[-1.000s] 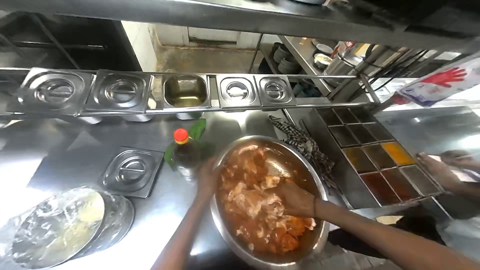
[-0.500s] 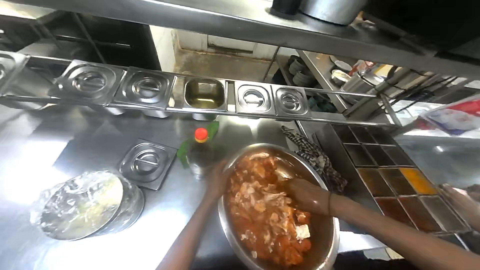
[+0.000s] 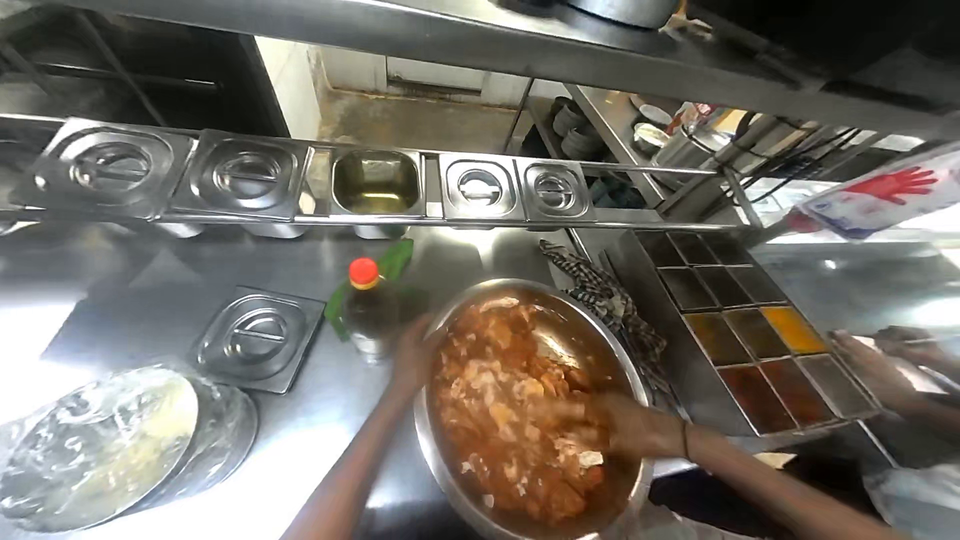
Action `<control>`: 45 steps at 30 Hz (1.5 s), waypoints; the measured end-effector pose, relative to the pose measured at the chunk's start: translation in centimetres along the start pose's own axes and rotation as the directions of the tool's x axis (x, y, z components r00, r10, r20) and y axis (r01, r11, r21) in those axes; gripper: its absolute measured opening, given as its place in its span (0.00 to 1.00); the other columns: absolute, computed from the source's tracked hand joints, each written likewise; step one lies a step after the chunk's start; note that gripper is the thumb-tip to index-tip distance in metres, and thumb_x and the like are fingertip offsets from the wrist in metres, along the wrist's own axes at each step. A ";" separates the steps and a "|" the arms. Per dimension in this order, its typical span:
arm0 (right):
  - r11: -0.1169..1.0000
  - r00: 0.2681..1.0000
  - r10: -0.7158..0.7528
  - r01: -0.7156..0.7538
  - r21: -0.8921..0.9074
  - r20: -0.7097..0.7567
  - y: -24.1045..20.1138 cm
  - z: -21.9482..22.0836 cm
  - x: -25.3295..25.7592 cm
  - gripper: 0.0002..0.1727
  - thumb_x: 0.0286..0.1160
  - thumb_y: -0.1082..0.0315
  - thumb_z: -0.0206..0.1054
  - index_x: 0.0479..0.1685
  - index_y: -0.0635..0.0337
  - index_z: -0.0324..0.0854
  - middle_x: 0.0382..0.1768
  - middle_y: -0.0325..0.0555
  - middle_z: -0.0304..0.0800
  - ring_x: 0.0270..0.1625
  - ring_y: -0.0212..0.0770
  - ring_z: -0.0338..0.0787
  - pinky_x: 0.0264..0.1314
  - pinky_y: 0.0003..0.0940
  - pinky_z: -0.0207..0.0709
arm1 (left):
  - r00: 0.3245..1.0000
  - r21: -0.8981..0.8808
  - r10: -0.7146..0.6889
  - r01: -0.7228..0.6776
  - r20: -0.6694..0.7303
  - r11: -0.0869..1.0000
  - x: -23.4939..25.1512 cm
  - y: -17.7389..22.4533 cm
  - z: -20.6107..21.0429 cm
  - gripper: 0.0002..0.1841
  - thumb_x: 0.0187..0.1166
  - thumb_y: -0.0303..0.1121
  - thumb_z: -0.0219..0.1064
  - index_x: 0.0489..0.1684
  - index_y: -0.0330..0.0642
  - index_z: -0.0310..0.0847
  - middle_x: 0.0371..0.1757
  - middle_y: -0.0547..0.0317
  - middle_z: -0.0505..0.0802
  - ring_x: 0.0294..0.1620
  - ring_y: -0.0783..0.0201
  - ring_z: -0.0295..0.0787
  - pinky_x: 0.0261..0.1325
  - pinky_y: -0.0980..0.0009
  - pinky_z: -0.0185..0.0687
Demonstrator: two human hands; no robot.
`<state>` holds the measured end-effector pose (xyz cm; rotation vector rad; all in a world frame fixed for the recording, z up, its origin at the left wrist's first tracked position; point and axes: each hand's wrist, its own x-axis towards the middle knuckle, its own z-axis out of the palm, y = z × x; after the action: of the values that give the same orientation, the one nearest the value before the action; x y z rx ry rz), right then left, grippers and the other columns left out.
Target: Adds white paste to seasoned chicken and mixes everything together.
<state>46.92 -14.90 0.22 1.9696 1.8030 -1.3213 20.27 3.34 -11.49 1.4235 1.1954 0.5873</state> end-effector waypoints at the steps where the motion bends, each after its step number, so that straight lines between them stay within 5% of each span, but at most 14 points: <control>1: 0.994 0.993 0.061 -0.051 0.094 -0.105 0.5 -1.6 0.8 0.22 0.80 0.66 0.69 0.72 0.58 0.82 0.61 0.60 0.90 0.64 0.55 0.89 0.73 0.57 0.78 | 1.000 -0.016 0.000 0.000 0.003 1.000 0.0 -0.1 0.0 0.18 0.88 0.39 0.64 0.71 0.46 0.82 0.60 0.50 0.93 0.58 0.55 0.91 0.64 0.49 0.85; 5: 0.919 0.866 0.390 -0.346 0.189 -0.312 1.4 -4.7 8.7 0.22 0.89 0.55 0.60 0.62 0.67 0.83 0.57 0.66 0.89 0.62 0.62 0.89 0.69 0.62 0.77 | 1.000 -0.065 -0.018 0.018 0.014 0.998 0.1 -0.3 -0.1 0.20 0.88 0.40 0.64 0.74 0.45 0.80 0.66 0.51 0.91 0.63 0.57 0.89 0.69 0.50 0.83; 9: 0.897 0.913 0.317 -0.377 -0.230 -0.258 -2.1 -6.9 16.2 0.17 0.88 0.70 0.58 0.65 0.73 0.82 0.68 0.70 0.83 0.75 0.68 0.81 0.75 0.66 0.72 | 0.999 -0.076 -0.032 0.033 0.021 0.997 0.4 -0.9 -0.2 0.20 0.87 0.42 0.64 0.74 0.47 0.81 0.64 0.52 0.92 0.62 0.58 0.90 0.68 0.52 0.84; 12: 0.885 0.919 0.337 -0.384 -0.263 -0.206 -8.0 -6.4 18.3 0.17 0.88 0.67 0.59 0.63 0.70 0.84 0.69 0.69 0.83 0.74 0.68 0.82 0.71 0.68 0.74 | 0.999 -0.050 -0.018 0.019 0.026 0.999 0.9 -1.1 -0.3 0.21 0.87 0.44 0.64 0.74 0.47 0.82 0.63 0.51 0.92 0.62 0.58 0.90 0.69 0.51 0.83; 15: 0.929 0.936 0.241 -0.299 -0.218 -0.255 -10.8 -2.2 19.4 0.19 0.82 0.59 0.65 0.57 0.67 0.86 0.61 0.66 0.88 0.65 0.66 0.87 0.64 0.68 0.79 | 1.000 -0.041 -0.021 0.022 0.017 0.999 0.8 -0.8 -0.3 0.20 0.87 0.45 0.64 0.73 0.48 0.83 0.63 0.52 0.92 0.64 0.58 0.89 0.70 0.50 0.82; 18: 0.949 0.987 0.089 -0.125 -0.291 -0.133 -12.4 1.5 17.5 0.23 0.82 0.60 0.61 0.66 0.71 0.80 0.66 0.70 0.84 0.70 0.69 0.83 0.70 0.70 0.74 | 0.999 -0.047 -0.030 0.031 0.020 0.998 0.8 -0.6 -0.2 0.21 0.87 0.44 0.64 0.73 0.47 0.83 0.64 0.51 0.91 0.64 0.57 0.89 0.70 0.51 0.82; 23: 0.734 0.950 -0.233 0.311 -0.603 0.207 -13.0 1.0 15.5 0.24 0.73 0.57 0.71 0.63 0.64 0.82 0.61 0.67 0.86 0.66 0.72 0.84 0.59 0.75 0.76 | 0.999 -0.075 -0.022 0.024 0.028 0.997 1.2 -0.9 0.0 0.21 0.86 0.41 0.65 0.74 0.45 0.82 0.68 0.51 0.90 0.70 0.59 0.86 0.76 0.54 0.78; 26: 0.694 0.973 -0.175 0.230 -0.682 0.149 -10.0 -1.6 18.7 0.32 0.72 0.51 0.74 0.70 0.64 0.80 0.69 0.67 0.83 0.73 0.72 0.80 0.69 0.76 0.71 | 1.000 -0.074 -0.013 0.015 0.021 0.997 0.8 -0.9 0.0 0.19 0.83 0.36 0.66 0.71 0.43 0.84 0.62 0.51 0.92 0.63 0.60 0.90 0.70 0.56 0.83; 31: 0.859 0.945 0.310 -0.325 -0.396 -0.103 0.0 -4.7 14.0 0.32 0.74 0.46 0.70 0.71 0.59 0.82 0.67 0.65 0.86 0.71 0.68 0.84 0.69 0.74 0.73 | 0.997 -0.073 -0.053 0.048 -0.061 0.996 -0.1 -0.5 0.3 0.19 0.74 0.27 0.72 0.65 0.42 0.86 0.53 0.52 0.95 0.53 0.60 0.93 0.61 0.55 0.88; 33: 0.891 0.930 0.364 -0.332 -0.309 0.049 3.0 -2.6 9.5 0.27 0.85 0.55 0.63 0.63 0.76 0.80 0.66 0.76 0.82 0.72 0.73 0.80 0.72 0.75 0.69 | 0.994 -0.081 -0.048 0.040 -0.095 0.996 -0.6 -0.4 0.1 0.19 0.74 0.27 0.72 0.64 0.41 0.87 0.52 0.52 0.96 0.52 0.60 0.93 0.60 0.56 0.88; 35: 0.931 0.942 0.322 -0.297 -0.213 0.092 4.1 1.4 5.1 0.25 0.80 0.60 0.67 0.59 0.81 0.80 0.63 0.78 0.82 0.69 0.74 0.81 0.72 0.72 0.70 | 0.991 -0.103 -0.064 0.052 -0.119 0.993 -1.0 0.0 0.2 0.18 0.74 0.26 0.72 0.63 0.41 0.87 0.49 0.53 0.96 0.49 0.61 0.94 0.58 0.58 0.88; 39: 0.920 0.923 0.382 -0.374 -0.119 0.048 -2.8 6.4 4.5 0.45 0.63 0.56 0.80 0.79 0.75 0.68 0.78 0.76 0.70 0.81 0.72 0.72 0.80 0.68 0.67 | 0.986 -0.098 -0.102 0.089 -0.132 0.991 -2.0 0.3 0.5 0.18 0.76 0.28 0.71 0.65 0.41 0.86 0.47 0.53 0.95 0.45 0.61 0.93 0.53 0.59 0.88; 41: 0.916 0.922 0.382 -0.387 -0.102 -0.065 -4.2 5.9 7.5 0.50 0.62 0.54 0.79 0.89 0.61 0.62 0.82 0.71 0.68 0.82 0.70 0.71 0.78 0.70 0.68 | 0.987 -0.088 -0.102 0.091 -0.127 0.992 -1.9 0.1 0.5 0.19 0.77 0.29 0.71 0.67 0.40 0.84 0.48 0.52 0.95 0.46 0.61 0.93 0.55 0.58 0.88; 45: 0.901 0.854 0.431 -0.423 0.095 -0.293 -2.2 2.7 12.5 0.39 0.65 0.57 0.76 0.79 0.65 0.73 0.74 0.68 0.79 0.76 0.65 0.80 0.75 0.64 0.74 | 0.989 -0.088 -0.102 0.092 -0.108 0.992 -1.9 -0.6 0.3 0.19 0.80 0.30 0.70 0.69 0.43 0.84 0.52 0.51 0.95 0.51 0.59 0.93 0.59 0.54 0.87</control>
<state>42.25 -7.02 -9.01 2.5151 1.3243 -0.9412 19.63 1.41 -11.56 1.2692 1.3071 0.6484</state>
